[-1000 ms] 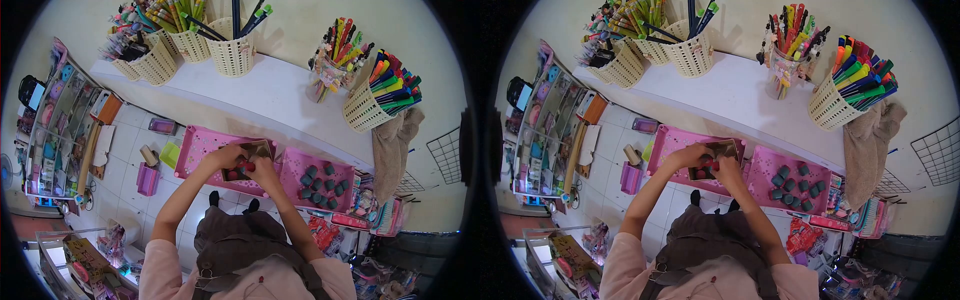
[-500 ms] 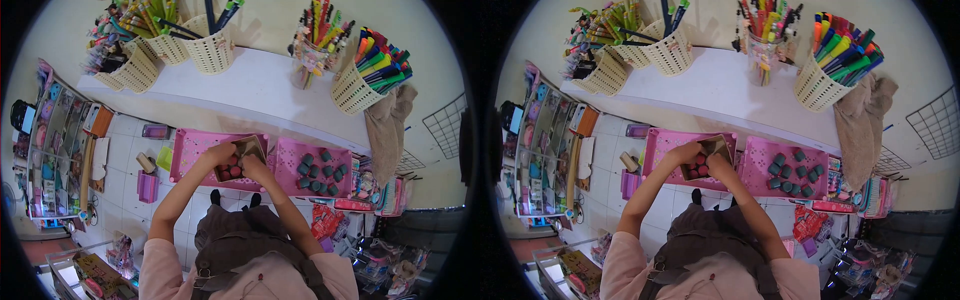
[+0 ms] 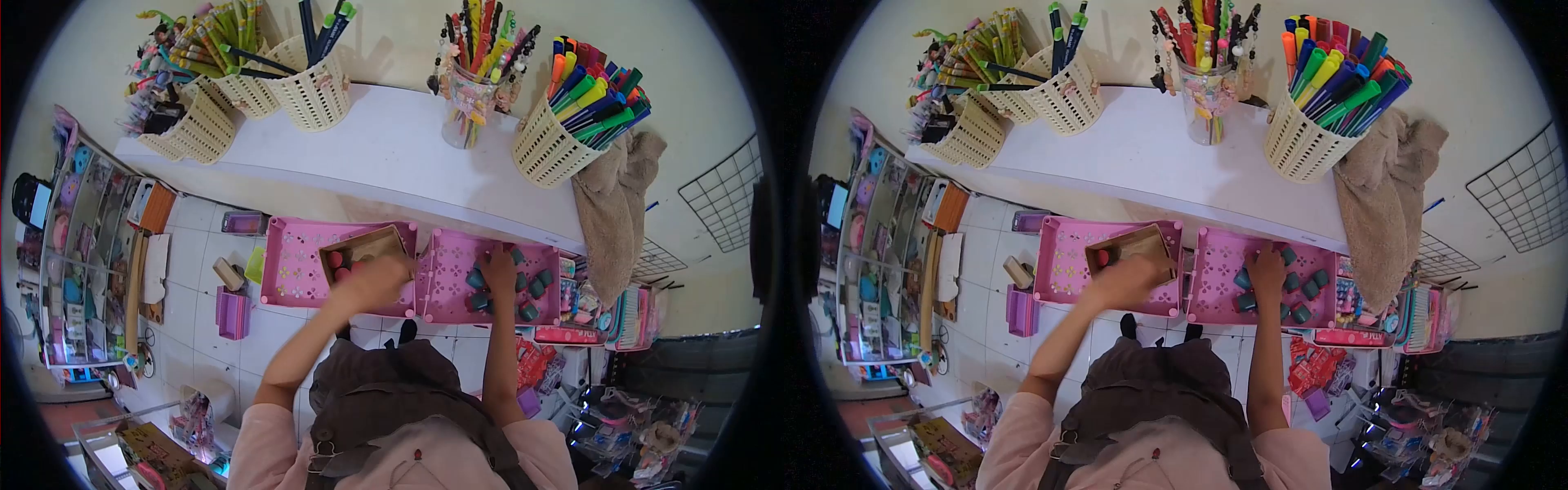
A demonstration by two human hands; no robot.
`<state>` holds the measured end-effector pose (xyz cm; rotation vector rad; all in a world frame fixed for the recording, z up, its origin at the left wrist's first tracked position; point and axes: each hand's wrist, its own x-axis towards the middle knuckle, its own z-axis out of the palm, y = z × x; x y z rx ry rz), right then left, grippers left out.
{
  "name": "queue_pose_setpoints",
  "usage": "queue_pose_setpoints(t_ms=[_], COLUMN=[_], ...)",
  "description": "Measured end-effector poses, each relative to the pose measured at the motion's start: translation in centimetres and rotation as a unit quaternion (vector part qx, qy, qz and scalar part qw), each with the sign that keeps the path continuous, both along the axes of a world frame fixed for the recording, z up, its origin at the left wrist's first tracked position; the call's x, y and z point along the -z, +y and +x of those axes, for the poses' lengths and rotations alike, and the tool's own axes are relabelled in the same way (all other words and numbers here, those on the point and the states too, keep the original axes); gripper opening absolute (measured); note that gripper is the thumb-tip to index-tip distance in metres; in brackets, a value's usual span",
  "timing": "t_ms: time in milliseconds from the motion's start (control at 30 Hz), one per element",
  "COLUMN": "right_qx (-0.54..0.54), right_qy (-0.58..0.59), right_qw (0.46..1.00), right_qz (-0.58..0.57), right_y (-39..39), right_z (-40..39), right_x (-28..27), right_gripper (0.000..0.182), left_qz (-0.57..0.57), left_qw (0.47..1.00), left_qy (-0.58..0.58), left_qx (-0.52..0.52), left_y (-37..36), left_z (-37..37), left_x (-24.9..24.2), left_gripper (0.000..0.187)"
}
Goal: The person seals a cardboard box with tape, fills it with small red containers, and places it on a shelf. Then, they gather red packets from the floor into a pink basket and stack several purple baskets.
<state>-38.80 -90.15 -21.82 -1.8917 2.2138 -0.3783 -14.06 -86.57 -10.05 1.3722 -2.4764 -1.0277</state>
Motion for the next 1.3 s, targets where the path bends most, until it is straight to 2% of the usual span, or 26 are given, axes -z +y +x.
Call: queue_pose_setpoints(t_ms=[67, 133, 233, 267, 300, 333, 367, 433, 500, 533, 600, 667, 800, 867, 933, 1033, 1067, 1133, 1167, 1200, 1233, 1300], right_qx=[-0.041, -0.083, -0.074, -0.109, -0.141, -0.236, -0.326, -0.411, -0.453, -0.453, -0.451, -0.438, -0.396, -0.407, -0.427, -0.439, -0.406, -0.312, -0.288, -0.173, -0.071, -0.015], right_qy=[-0.036, -0.069, -0.097, -0.188, -0.279, -0.251, -0.221, -0.252, -0.157, -0.156, -0.099, -0.097, -0.074, -0.087, -0.12, -0.154, -0.214, -0.255, -0.344, -0.369, -0.327, -0.179], right_qw=[0.997, 0.99, 0.983, 0.969, 0.945, 0.93, 0.906, 0.87, 0.873, 0.872, 0.887, 0.893, 0.915, 0.909, 0.896, 0.885, 0.884, 0.911, 0.878, 0.909, 0.924, 0.972], right_qz=[-0.045, -0.092, -0.135, -0.117, -0.097, -0.128, -0.156, -0.104, -0.094, -0.097, -0.007, -0.012, 0.001, -0.001, 0.011, 0.001, -0.09, -0.085, -0.163, -0.093, -0.182, -0.151], right_y=[-0.5, -1.0, -0.3, 0.4, 0.8, 0.8, 0.9, 1.0, 0.5, 0.3, 0.1, 0.3, 0.2, 0.2, 0.0, 1.2, 2.0, 3.9, 3.3, 4.2, 4.2, 3.8], right_z=[-0.8, -0.9, 1.0, 2.7, 4.5, 6.3, 8.2, 12.3, 15.5, 16.7, 18.4, 19.3, 20.2, 19.9, 19.3, 16.6, 15.2, 10.5, 6.4, 3.6, 0.9, -2.4], right_x=[1.3, 0.8, -5.3, -8.3, -10.0, -10.6, -10.8, -9.9, -6.6, -5.7, -4.6, -3.9, -1.7, -1.5, -1.4, -4.0, -4.5, -12.0, -7.9, -10.0, -8.3, -6.4], right_gripper=[0.034, 0.034, 0.031, 0.029, 0.028, 0.028, 0.027, 0.032, 0.036, 0.036, 0.037, 0.036, 0.033, 0.03, 0.025, 0.024, 0.025, 0.023, 0.024, 0.023, 0.019, 0.02], left_qz=[-0.073, -0.12, -0.203, -0.206, -0.268, -0.326, -0.325, -0.268, -0.261, -0.252, -0.271, -0.287, -0.215, -0.197, -0.337, -0.291, -0.292, -0.289, -0.287, -0.201, -0.117, -0.112], left_qw=[0.991, 0.988, 0.975, 0.974, 0.945, 0.903, 0.903, 0.956, 0.958, 0.96, 0.955, 0.95, 0.97, 0.974, 0.924, 0.941, 0.942, 0.902, 0.903, 0.919, 0.926, 0.919], left_qy=[0.112, 0.088, 0.089, 0.091, 0.177, 0.26, 0.26, 0.031, 0.016, 0.001, 0.014, 0.03, 0.039, 0.047, 0.038, 0.061, 0.063, 0.286, 0.283, 0.3, 0.315, 0.332], left_qx=[0.022, 0.051, 0.002, -0.004, -0.057, -0.107, -0.106, -0.111, -0.114, -0.121, -0.12, -0.119, -0.102, -0.102, -0.176, -0.162, -0.155, -0.146, -0.147, -0.159, -0.172, -0.181], left_y=[1.3, 1.5, 1.6, 0.7, 0.0, -0.3, -0.1, 0.1, -0.2, -0.4, -0.5, -0.9, -1.2, -1.1, -0.6, -0.5, -0.6, -0.6, 0.0, 1.1, 1.6, 2.0], left_z=[-4.7, -9.1, -13.4, -14.4, -15.3, -15.7, -15.7, -15.5, -15.9, -15.9, -16.0, -16.0, -16.5, -16.4, -16.6, -16.3, -16.0, -15.2, -13.6, -11.2, -8.9, -4.6], left_x=[3.5, 6.7, 10.9, 12.1, 13.2, 13.8, 13.3, 11.9, 12.7, 13.0, 13.4, 13.9, 14.9, 14.8, 14.7, 13.6, 13.7, 14.9, 13.0, 9.0, 6.2, 4.9], left_gripper=[0.032, 0.032, 0.028, 0.028, 0.029, 0.029, 0.029, 0.031, 0.031, 0.03, 0.03, 0.03, 0.03, 0.029, 0.019, 0.024, 0.024, 0.039, 0.039, 0.04, 0.041, 0.039])
